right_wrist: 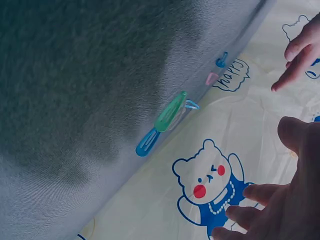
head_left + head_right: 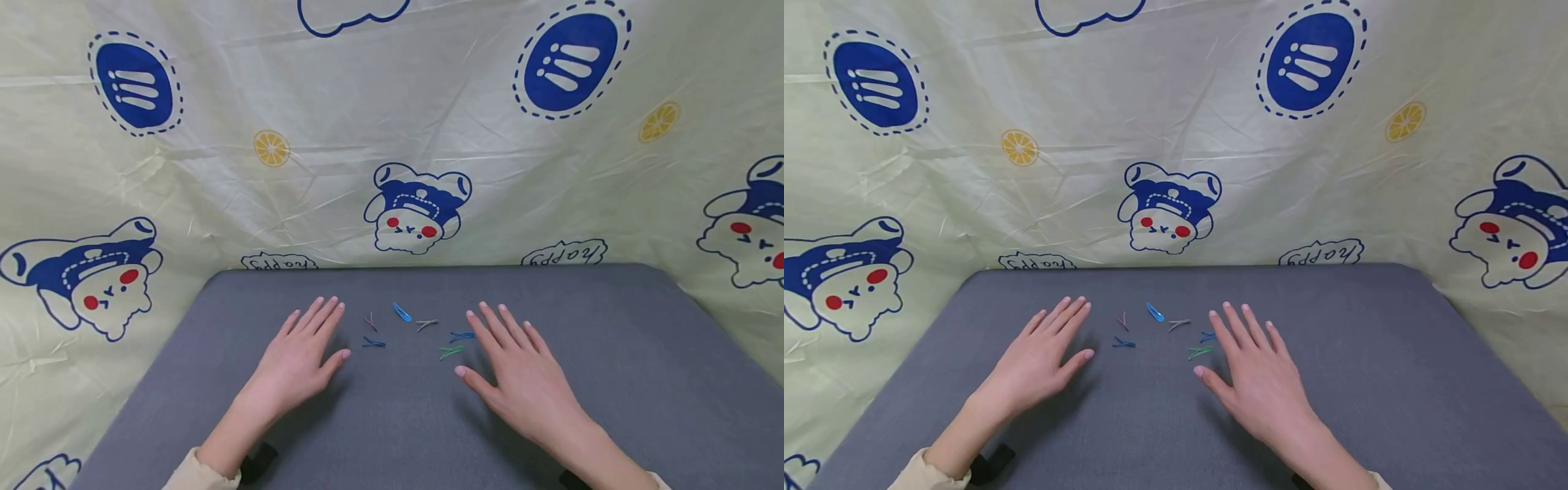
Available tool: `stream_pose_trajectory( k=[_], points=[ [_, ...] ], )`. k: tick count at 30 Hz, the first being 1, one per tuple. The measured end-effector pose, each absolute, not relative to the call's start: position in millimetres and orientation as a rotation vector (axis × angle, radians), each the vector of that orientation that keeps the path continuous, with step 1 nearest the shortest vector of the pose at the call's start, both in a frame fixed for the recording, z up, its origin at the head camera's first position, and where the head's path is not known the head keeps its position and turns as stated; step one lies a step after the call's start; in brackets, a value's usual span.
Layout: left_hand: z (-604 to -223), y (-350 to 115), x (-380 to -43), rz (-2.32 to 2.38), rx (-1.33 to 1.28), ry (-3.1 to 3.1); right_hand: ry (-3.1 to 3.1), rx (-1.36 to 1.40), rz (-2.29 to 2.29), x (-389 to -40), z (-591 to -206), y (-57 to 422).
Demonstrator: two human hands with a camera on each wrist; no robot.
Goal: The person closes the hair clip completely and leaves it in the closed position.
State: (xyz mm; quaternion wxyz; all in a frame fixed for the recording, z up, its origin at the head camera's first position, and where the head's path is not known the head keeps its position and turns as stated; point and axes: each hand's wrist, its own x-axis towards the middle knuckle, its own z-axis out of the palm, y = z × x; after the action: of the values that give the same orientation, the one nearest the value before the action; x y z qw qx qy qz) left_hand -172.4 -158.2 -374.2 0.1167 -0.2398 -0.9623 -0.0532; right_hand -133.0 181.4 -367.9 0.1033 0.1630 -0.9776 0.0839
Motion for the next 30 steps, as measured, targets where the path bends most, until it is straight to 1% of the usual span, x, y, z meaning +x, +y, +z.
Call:
stream_pose_trajectory(
  k=[13, 23, 30],
  points=[
    [-376.2, -165.3, -189.5, -0.36, -0.92, -2.693, -2.736, 0.645, 0.227, -152.0, -373.8, 171.8],
    [-379.0, -165.1, -201.3, -0.607, -0.952, -2.722, -2.657, 0.756, 0.291, -165.7, -380.5, 154.9],
    [-381.7, -162.0, -209.7, -0.733, -0.963, -2.748, -2.635, 0.78, 0.509, -174.1, -383.1, 139.1]
  ],
)
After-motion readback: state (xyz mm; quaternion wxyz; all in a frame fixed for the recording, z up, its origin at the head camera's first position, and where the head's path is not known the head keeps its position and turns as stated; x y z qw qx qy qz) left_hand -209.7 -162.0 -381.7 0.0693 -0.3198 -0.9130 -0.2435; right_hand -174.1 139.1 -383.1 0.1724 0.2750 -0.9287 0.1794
